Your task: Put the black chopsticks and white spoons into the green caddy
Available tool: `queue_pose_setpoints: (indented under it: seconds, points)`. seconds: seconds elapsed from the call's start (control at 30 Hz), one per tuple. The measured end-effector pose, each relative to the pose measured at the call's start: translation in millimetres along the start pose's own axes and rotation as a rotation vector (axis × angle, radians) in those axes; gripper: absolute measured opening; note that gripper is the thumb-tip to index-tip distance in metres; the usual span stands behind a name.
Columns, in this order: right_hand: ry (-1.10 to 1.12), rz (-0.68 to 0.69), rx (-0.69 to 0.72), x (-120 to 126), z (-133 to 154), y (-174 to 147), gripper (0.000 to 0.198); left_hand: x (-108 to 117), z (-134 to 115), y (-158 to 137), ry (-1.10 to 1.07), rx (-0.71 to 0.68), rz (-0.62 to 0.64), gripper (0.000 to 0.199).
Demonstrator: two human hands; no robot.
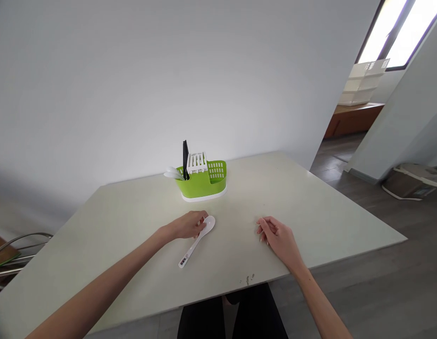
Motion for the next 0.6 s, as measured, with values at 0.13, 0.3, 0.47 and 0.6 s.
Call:
queue_pose_setpoints:
  seconds: [0.13,0.3,0.47,0.6]
  points:
    - [0.013,-0.005,0.001,0,1,0,0.053,5,13,-2,-0.029,0.015,-0.068,0.013]
    - [0.017,-0.012,0.006,0,0,0,0.053,15,28,-8,-0.135,0.065,-0.103,0.022]
    - [0.01,-0.005,0.015,1,-1,-1,0.053,57,29,-25,-0.375,-0.025,-0.238,0.036]
    - [0.015,0.003,0.003,1,-1,-1,0.053,114,29,-51,-0.505,-0.1,-0.619,0.042]
Point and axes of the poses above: each hand's wrist, its own y-axis towards the middle knuckle, its own x-axis out of the back of the hand, z = x × y, the point moved 6 cm from there along y, towards the middle knuckle, and after that the axes turned 7 degrees about x, right-handed, at the moved point
